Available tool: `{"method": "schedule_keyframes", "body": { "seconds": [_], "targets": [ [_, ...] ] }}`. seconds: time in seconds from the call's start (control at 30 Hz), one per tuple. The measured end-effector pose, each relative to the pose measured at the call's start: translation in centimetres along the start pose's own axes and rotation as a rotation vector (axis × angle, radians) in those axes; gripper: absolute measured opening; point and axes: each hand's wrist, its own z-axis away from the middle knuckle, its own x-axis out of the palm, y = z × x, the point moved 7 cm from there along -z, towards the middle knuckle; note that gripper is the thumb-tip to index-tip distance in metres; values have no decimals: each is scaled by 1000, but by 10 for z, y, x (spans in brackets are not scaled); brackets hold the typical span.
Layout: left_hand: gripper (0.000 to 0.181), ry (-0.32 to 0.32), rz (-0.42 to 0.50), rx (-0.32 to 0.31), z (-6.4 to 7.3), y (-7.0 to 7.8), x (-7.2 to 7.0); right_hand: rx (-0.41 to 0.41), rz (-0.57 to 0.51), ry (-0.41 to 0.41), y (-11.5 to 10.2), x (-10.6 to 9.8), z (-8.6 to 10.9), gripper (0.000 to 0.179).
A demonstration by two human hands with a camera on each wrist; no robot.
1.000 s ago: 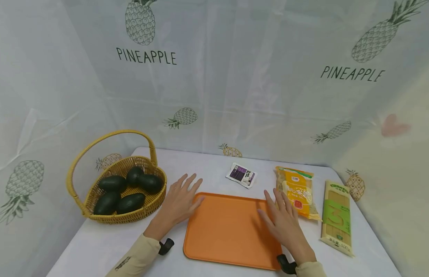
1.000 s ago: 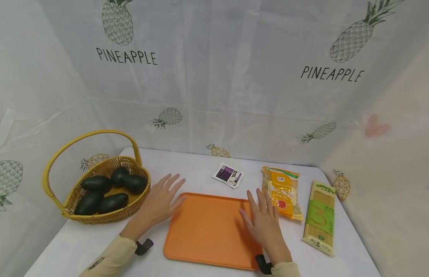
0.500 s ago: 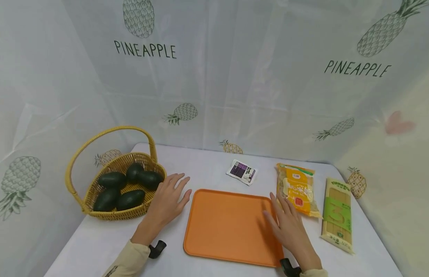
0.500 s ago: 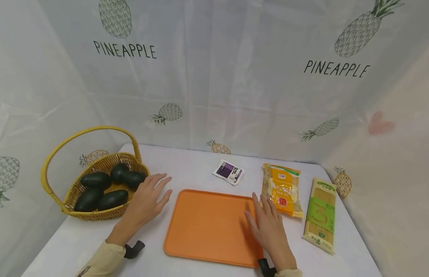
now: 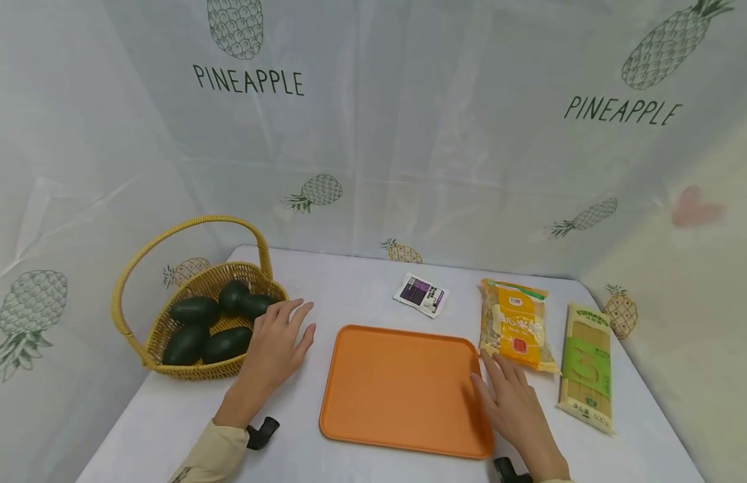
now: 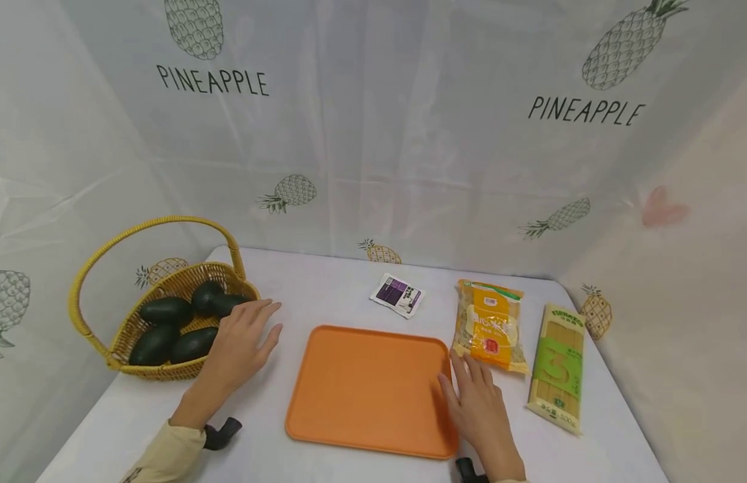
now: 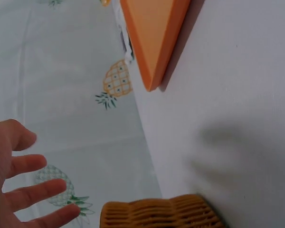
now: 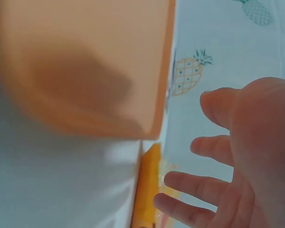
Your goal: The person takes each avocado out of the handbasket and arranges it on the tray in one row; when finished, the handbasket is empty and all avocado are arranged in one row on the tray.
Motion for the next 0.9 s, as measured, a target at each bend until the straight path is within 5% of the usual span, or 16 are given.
{"method": "schedule_keyframes", "body": {
  "seconds": [0.3,0.9],
  "targets": [
    [41,-103,21,-109,0,-21,-12,44,27,-85,18,12,6,65],
    [40,-374,49,-345,21,-71,-27,29,88,-86,25,26,17,53]
  ]
}}
